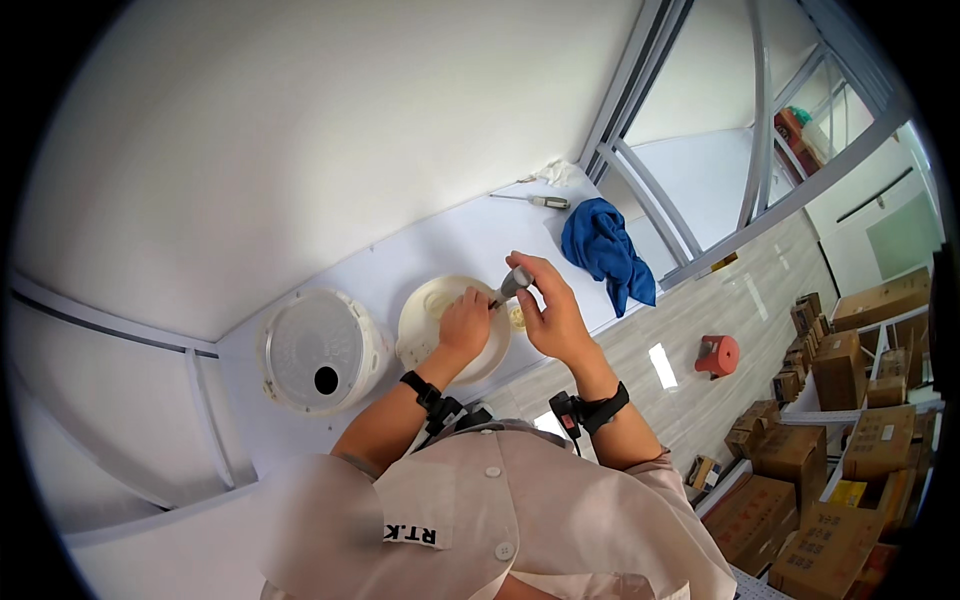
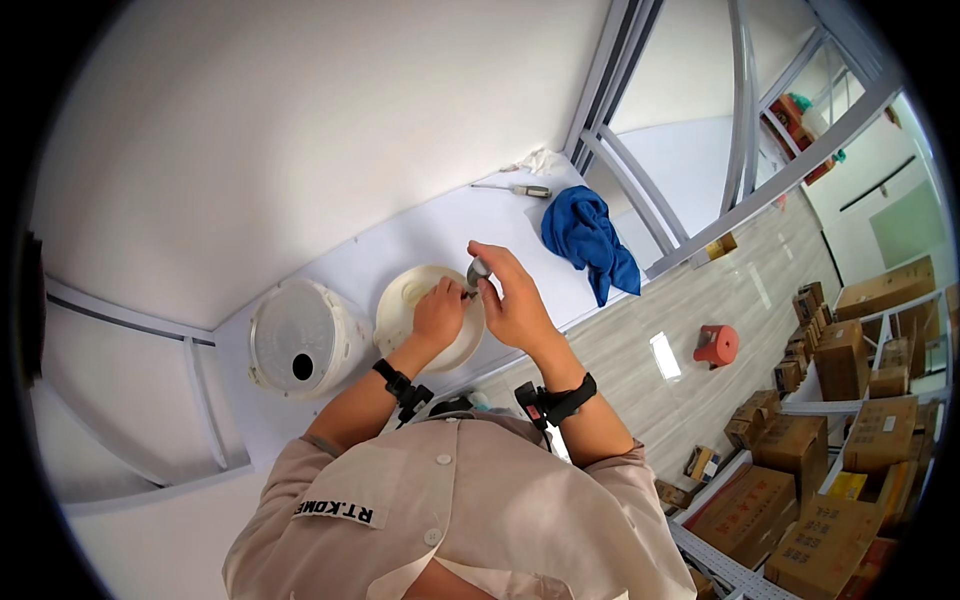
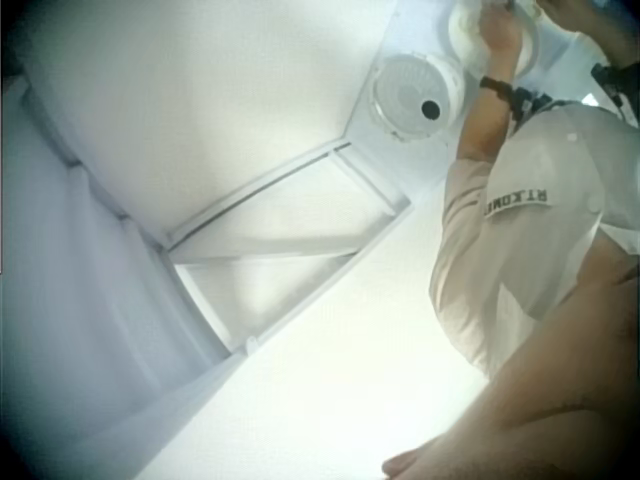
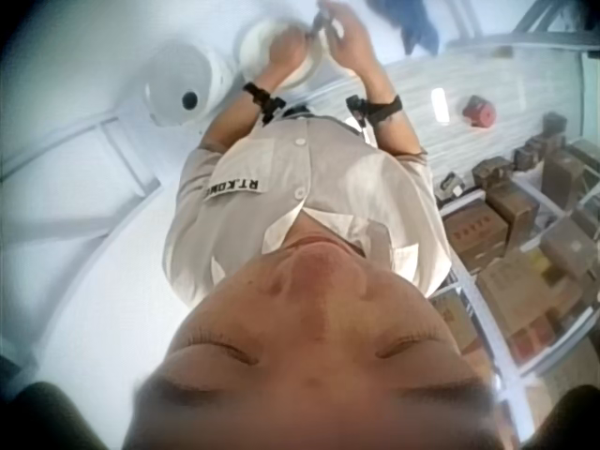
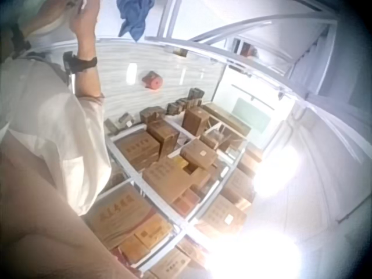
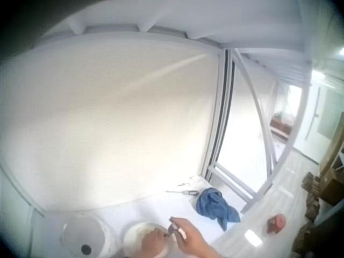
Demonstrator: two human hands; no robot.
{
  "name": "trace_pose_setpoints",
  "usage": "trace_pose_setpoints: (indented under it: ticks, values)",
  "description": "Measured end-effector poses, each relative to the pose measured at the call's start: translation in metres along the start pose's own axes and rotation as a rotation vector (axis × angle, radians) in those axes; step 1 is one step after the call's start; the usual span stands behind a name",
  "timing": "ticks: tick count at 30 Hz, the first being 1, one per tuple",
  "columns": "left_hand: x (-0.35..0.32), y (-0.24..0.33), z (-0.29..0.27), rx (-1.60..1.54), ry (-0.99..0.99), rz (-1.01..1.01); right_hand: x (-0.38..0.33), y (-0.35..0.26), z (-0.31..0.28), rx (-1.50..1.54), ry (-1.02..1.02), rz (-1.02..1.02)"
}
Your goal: The person disassembles a white circular light fixture cover, then uses a screwdriver to tighten screws on a small internal component. They reassemble the fixture and then apply a substance from a small bottle onto the fixture's surface.
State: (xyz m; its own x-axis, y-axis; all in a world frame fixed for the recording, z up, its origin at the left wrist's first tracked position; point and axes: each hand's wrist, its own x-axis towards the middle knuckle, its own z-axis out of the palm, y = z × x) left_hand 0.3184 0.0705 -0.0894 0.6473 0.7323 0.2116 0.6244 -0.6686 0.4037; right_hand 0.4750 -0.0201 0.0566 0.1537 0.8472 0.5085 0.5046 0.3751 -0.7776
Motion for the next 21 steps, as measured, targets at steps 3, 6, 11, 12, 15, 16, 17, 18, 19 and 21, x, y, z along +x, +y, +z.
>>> trace_pose_setpoints:
  ticks: [3,6,11,12,15,16,17,18,19,21]
  values:
    - [0.001,-0.003,0.002,-0.013,0.011,0.025,0.005,-0.013,-0.002,-0.12,-0.006,-0.035]
    - [0.001,-0.005,0.004,-0.008,0.035,0.046,0.007,-0.016,0.002,-0.228,0.046,0.017]
    - [0.002,-0.001,-0.001,0.024,-0.078,0.007,0.005,0.007,0.011,-0.175,0.095,0.14]
    - [0.002,0.0,-0.001,0.022,-0.077,0.003,0.005,0.008,0.012,-0.162,0.112,0.123]
    - [0.001,-0.001,-0.001,0.027,-0.082,0.0,0.007,0.005,0.011,-0.161,0.052,0.06]
    - [0.0,-0.001,-0.001,0.031,-0.084,0.0,0.007,0.004,0.01,-0.134,0.017,0.047]
    - [0.0,-0.001,-0.001,0.044,-0.068,0.006,0.008,0.003,0.009,-0.107,-0.015,0.032]
    - [-0.001,0.0,-0.001,0.057,-0.052,0.013,0.008,0.002,0.009,-0.079,-0.048,0.017]
    - [-0.002,0.001,-0.002,0.069,-0.036,0.02,0.009,-0.001,0.008,-0.074,-0.061,-0.006]
    - [-0.001,0.0,-0.003,0.029,-0.036,0.014,0.01,-0.006,0.008,-0.062,-0.088,-0.05]
